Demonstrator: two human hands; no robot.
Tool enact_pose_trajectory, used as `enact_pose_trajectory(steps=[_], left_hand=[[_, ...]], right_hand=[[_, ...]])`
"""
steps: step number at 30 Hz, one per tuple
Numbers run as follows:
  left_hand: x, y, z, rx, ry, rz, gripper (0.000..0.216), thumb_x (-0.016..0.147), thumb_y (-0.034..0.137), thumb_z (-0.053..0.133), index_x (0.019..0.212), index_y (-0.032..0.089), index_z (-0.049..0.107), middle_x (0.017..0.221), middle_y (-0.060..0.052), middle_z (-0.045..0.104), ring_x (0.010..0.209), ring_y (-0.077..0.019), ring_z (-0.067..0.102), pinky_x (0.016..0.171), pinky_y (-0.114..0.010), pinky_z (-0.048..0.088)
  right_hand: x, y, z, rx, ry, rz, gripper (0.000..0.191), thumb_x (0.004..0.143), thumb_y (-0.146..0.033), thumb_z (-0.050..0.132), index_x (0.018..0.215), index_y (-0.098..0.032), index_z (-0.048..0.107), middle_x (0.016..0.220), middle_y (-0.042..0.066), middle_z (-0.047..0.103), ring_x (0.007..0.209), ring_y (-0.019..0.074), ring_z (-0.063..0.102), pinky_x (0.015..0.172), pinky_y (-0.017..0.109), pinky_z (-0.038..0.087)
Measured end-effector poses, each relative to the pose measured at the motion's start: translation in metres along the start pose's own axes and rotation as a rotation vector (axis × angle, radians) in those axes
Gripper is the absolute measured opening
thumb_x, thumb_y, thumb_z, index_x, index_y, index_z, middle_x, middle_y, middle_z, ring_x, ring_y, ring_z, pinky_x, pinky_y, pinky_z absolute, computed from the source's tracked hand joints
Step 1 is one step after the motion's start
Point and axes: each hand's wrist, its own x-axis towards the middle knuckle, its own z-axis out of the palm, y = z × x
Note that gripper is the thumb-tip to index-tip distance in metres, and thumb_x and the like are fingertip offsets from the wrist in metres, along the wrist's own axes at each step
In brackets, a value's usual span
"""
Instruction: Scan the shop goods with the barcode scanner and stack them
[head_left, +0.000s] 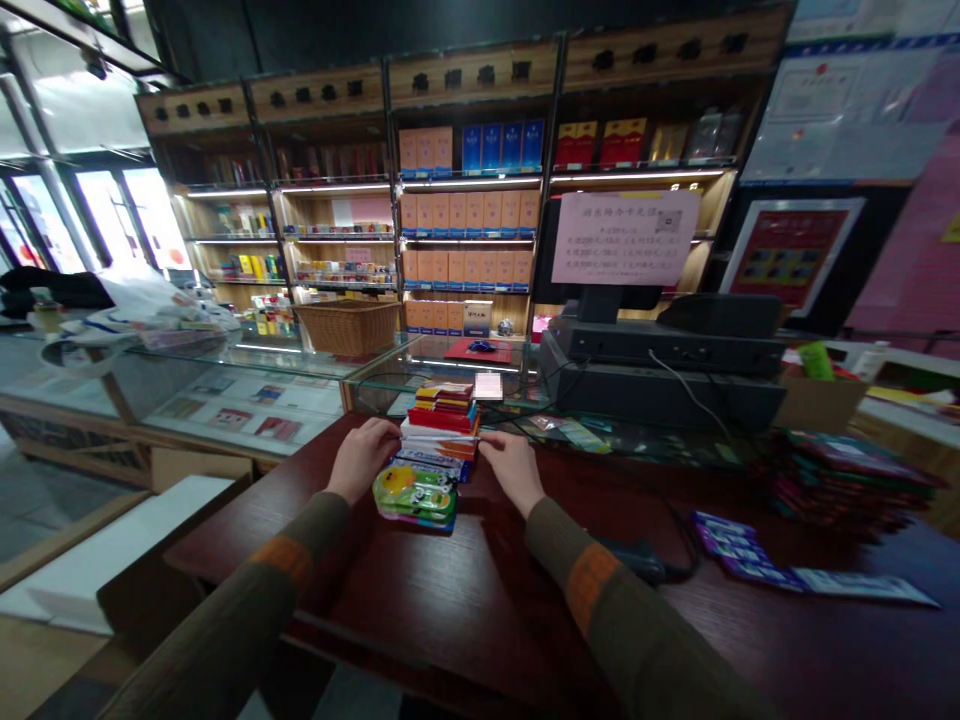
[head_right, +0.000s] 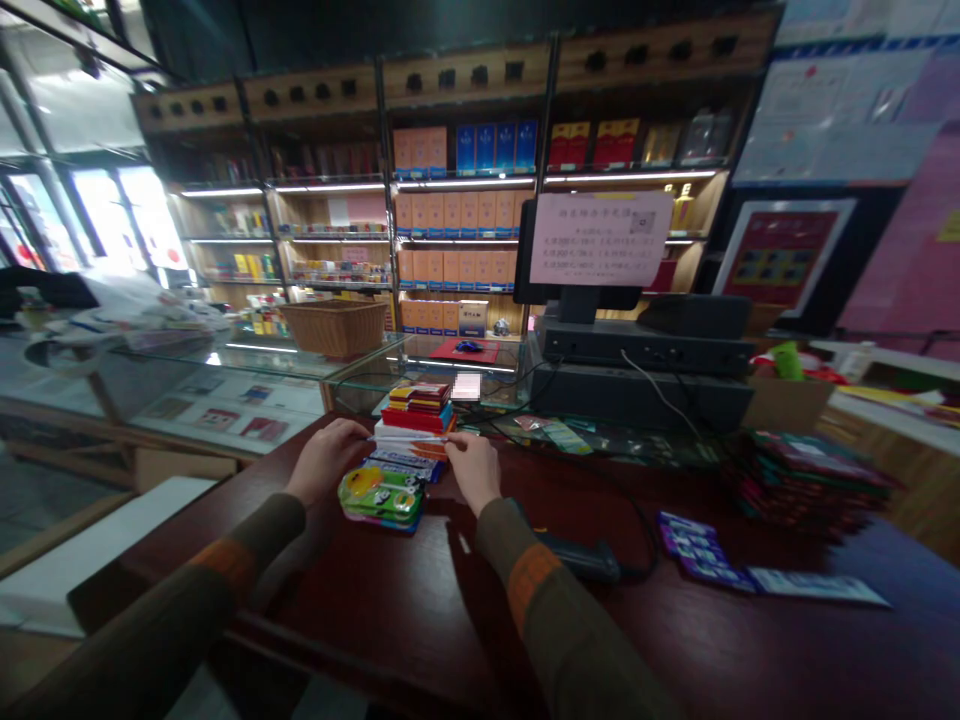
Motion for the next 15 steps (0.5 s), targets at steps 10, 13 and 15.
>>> enact_pose_trajectory(steps=[10,13,15], left_hand=[[-0.006,-0.023,0.015,-0.179,-0.050,0.009,0.015,0.086,0.030,0.058,0.094,0.021,0.068,0.097,-0.005,0.071,0.090,-0.0176,0.067,0.084,-0.029,0.054],[-0.007,-0.033,0.024,-0.220,-0.093,-0.002,0.021,0.085,0.027,0.054,0.100,0.022,0.068,0.103,-0.006,0.072,0.095,-0.0185,0.069,0.088,-0.032,0.055],[-0.007,-0.040,0.031,-0.280,-0.129,-0.038,0.027,0.084,0.024,0.050,0.106,0.021,0.066,0.107,-0.007,0.072,0.098,-0.0191,0.069,0.091,-0.033,0.056]], right_hand=[[-0.008,0.015,0.030,0.003,-0.102,0.044,0.042,0.091,-0.022,0.049,0.129,-0.023,0.067,0.130,0.005,0.068,0.122,0.0234,0.063,0.106,0.035,0.047],[-0.010,0.020,0.039,-0.058,-0.135,0.061,0.049,0.091,-0.018,0.045,0.138,-0.023,0.059,0.137,0.005,0.064,0.127,0.0219,0.059,0.109,0.035,0.044],[-0.012,0.021,0.043,-0.133,-0.153,0.077,0.054,0.090,-0.014,0.043,0.141,-0.022,0.056,0.141,0.006,0.060,0.133,0.0214,0.053,0.111,0.036,0.040]])
